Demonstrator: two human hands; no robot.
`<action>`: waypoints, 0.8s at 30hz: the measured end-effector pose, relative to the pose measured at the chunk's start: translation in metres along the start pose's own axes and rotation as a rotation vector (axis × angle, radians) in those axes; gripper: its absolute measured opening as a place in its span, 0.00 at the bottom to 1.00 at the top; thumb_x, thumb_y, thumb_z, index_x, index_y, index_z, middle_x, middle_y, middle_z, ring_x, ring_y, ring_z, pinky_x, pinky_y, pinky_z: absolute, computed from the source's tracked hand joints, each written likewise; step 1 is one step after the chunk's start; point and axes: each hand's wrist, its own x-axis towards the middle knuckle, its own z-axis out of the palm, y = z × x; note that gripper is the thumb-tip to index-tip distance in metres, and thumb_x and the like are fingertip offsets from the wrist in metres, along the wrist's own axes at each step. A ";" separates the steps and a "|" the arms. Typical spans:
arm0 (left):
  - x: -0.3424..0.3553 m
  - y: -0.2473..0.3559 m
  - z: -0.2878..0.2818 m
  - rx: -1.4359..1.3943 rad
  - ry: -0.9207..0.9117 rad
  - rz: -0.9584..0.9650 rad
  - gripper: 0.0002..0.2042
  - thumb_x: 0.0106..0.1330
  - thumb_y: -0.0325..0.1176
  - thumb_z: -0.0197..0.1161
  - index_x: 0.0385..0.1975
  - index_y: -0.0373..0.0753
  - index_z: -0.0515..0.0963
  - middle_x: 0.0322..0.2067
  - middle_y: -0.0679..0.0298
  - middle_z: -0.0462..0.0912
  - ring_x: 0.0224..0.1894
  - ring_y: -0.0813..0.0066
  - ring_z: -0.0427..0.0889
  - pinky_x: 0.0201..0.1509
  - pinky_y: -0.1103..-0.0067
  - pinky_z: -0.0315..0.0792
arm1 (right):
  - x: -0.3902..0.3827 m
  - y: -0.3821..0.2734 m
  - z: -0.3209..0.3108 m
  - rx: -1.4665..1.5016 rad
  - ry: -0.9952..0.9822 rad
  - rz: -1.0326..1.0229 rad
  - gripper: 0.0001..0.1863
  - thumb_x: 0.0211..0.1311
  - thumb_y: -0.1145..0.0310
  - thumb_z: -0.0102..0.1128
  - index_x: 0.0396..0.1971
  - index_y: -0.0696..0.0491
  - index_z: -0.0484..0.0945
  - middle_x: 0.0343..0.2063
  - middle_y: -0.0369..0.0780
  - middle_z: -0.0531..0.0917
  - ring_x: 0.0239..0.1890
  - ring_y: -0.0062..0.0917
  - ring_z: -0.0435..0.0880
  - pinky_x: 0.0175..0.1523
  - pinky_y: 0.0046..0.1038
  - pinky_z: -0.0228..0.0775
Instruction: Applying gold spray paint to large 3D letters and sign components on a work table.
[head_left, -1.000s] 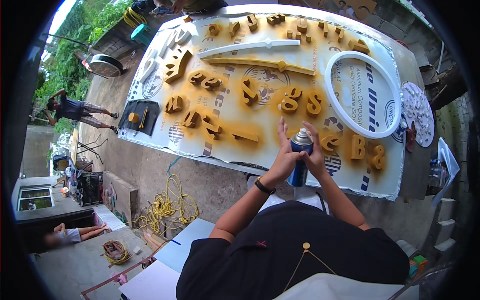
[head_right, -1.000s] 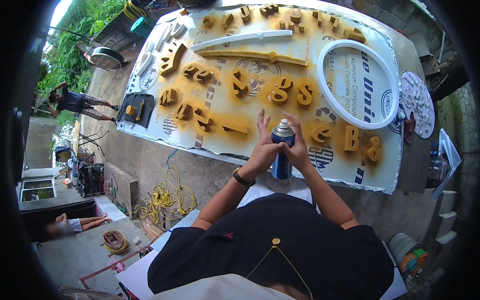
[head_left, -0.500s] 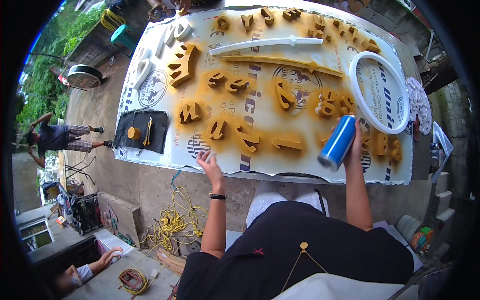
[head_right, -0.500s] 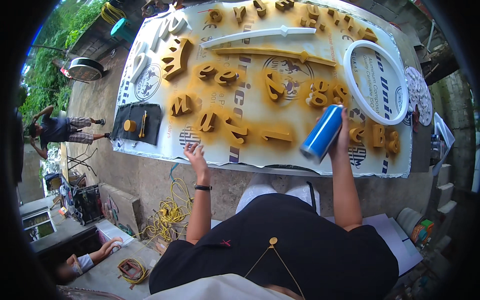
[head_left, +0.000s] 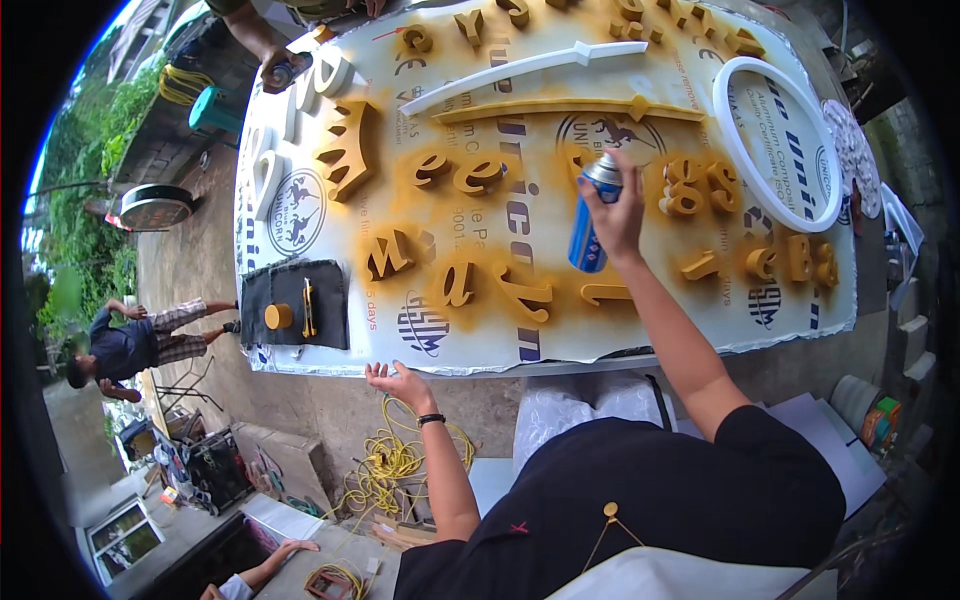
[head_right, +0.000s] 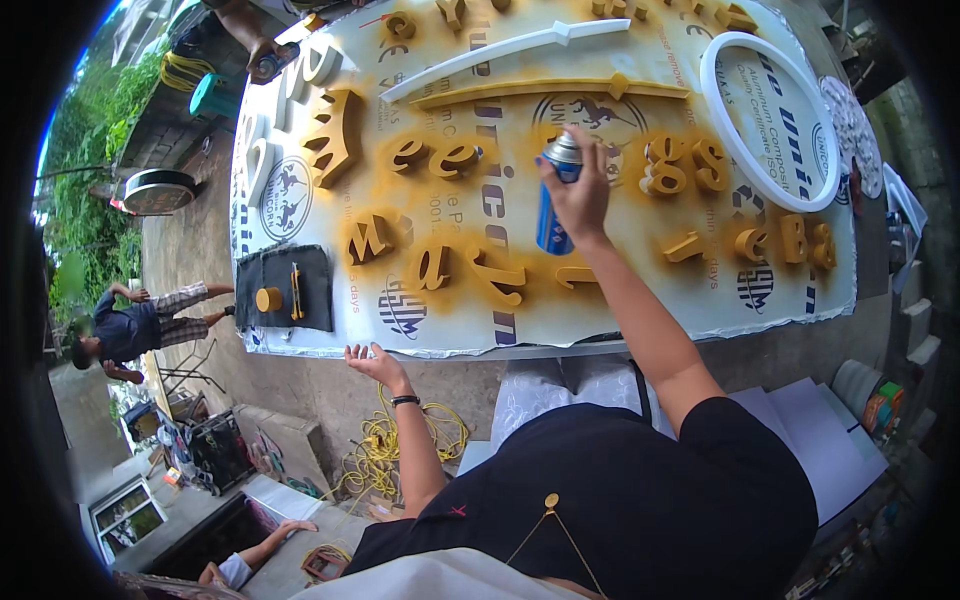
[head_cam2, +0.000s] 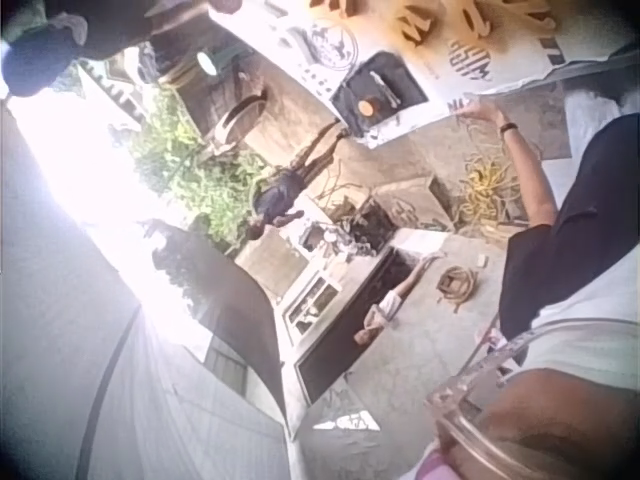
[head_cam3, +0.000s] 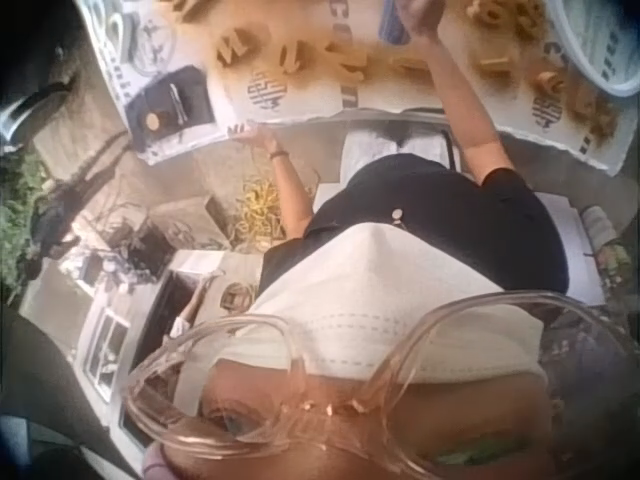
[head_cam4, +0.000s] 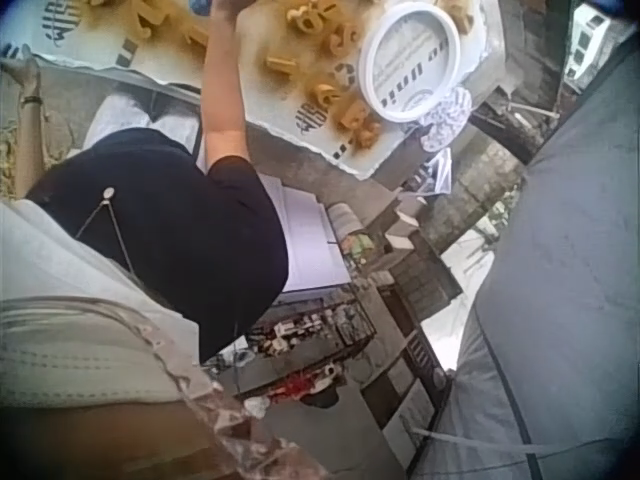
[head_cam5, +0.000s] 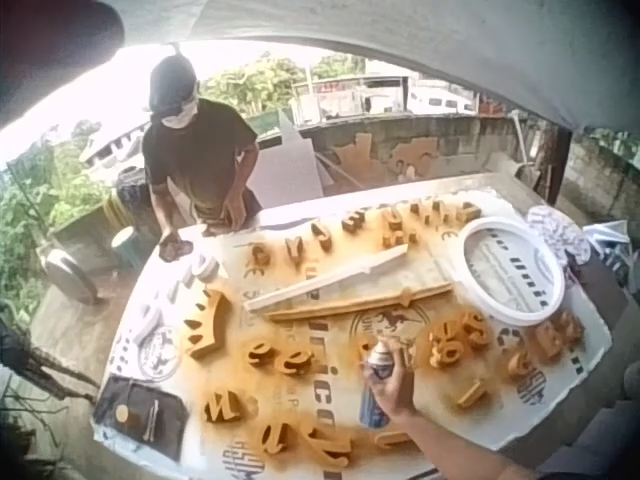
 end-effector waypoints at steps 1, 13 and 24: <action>0.003 -0.008 -0.001 0.006 -0.016 0.009 0.27 0.61 0.24 0.52 0.61 0.31 0.54 0.54 0.49 0.63 0.53 0.56 0.67 0.59 0.64 0.62 | -0.002 -0.001 0.021 -0.107 0.043 -0.104 0.27 0.51 0.58 0.68 0.52 0.44 0.71 0.39 0.41 0.74 0.37 0.37 0.79 0.40 0.37 0.74; 0.084 -0.083 0.012 0.309 -0.072 0.373 0.33 0.60 0.41 0.54 0.62 0.33 0.50 0.60 0.49 0.54 0.65 0.51 0.51 0.69 0.56 0.45 | 0.021 0.017 0.136 -0.442 -0.023 0.166 0.26 0.53 0.54 0.65 0.52 0.39 0.69 0.42 0.42 0.74 0.32 0.41 0.82 0.33 0.40 0.76; 0.095 -0.089 0.014 0.270 -0.185 0.386 0.35 0.63 0.50 0.49 0.62 0.32 0.50 0.61 0.48 0.53 0.66 0.49 0.50 0.69 0.54 0.46 | 0.021 0.001 0.166 -0.449 -0.013 0.092 0.25 0.54 0.53 0.64 0.52 0.38 0.69 0.41 0.40 0.74 0.35 0.39 0.82 0.36 0.39 0.76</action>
